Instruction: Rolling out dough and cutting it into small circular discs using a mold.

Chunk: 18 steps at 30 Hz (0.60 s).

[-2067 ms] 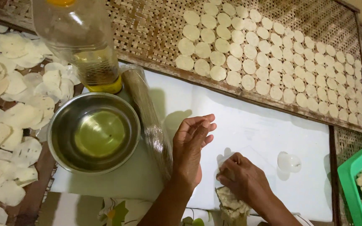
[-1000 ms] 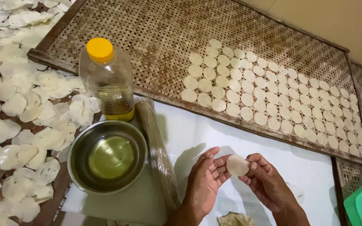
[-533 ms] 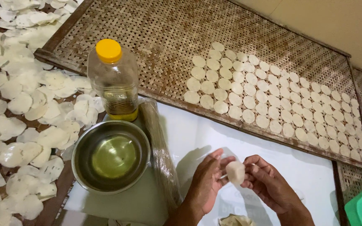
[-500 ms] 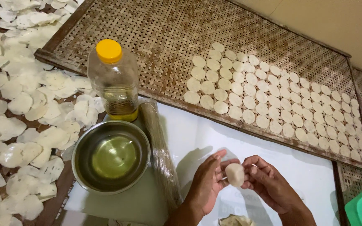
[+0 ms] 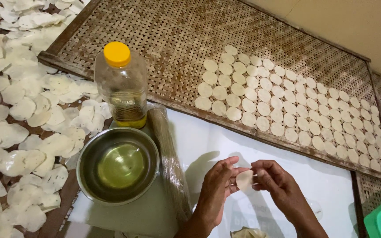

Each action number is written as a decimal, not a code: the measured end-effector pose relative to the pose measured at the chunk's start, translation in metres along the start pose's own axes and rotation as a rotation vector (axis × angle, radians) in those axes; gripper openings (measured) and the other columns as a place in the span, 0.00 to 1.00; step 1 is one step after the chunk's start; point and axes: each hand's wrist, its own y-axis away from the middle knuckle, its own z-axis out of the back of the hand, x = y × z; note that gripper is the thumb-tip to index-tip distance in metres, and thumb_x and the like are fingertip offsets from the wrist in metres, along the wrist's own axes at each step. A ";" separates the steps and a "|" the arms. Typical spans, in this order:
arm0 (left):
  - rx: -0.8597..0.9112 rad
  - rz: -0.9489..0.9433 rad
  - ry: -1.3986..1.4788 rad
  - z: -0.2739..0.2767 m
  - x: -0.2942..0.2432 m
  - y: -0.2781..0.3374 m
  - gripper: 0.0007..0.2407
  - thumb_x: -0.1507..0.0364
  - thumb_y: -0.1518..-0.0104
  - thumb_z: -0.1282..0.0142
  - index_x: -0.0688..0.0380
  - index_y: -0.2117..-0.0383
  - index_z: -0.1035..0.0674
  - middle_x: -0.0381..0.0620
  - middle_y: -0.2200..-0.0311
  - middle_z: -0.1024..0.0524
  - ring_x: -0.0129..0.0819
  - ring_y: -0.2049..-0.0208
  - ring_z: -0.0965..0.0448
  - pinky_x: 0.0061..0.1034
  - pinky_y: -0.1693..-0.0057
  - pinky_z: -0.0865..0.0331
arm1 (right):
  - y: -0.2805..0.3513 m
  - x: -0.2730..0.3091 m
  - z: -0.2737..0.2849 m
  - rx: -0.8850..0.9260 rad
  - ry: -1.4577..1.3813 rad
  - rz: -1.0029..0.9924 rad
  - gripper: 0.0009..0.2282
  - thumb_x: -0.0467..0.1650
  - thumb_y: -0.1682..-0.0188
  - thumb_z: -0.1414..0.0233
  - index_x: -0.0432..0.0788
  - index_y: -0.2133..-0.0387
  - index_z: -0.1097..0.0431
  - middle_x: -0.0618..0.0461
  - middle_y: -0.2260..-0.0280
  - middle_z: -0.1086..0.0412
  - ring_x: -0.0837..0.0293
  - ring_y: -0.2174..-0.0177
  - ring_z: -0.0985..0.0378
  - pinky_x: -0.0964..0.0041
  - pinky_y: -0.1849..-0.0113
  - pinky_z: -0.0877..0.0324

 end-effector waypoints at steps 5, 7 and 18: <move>-0.007 -0.081 0.235 0.007 0.008 -0.003 0.25 0.59 0.41 0.49 0.61 0.42 0.30 0.55 0.51 0.22 0.39 0.50 0.21 0.37 0.42 0.30 | -0.010 -0.013 -0.010 0.014 -0.413 -0.190 0.18 0.37 0.46 0.54 0.39 0.51 0.27 0.49 0.64 0.22 0.59 0.66 0.22 0.62 0.58 0.24; -0.041 -0.074 0.264 0.006 0.006 -0.004 0.24 0.58 0.41 0.49 0.62 0.43 0.30 0.56 0.52 0.21 0.40 0.51 0.21 0.37 0.42 0.29 | -0.014 -0.027 -0.008 0.031 -0.472 -0.200 0.16 0.36 0.47 0.52 0.38 0.52 0.27 0.50 0.65 0.23 0.59 0.67 0.23 0.62 0.59 0.25; -0.205 -0.077 0.247 0.003 -0.011 -0.003 0.26 0.58 0.44 0.48 0.55 0.39 0.33 0.53 0.43 0.25 0.41 0.40 0.26 0.37 0.37 0.33 | -0.061 -0.014 0.021 0.193 -0.469 -0.014 0.07 0.31 0.50 0.43 0.38 0.63 0.26 0.53 0.71 0.26 0.59 0.71 0.25 0.63 0.64 0.27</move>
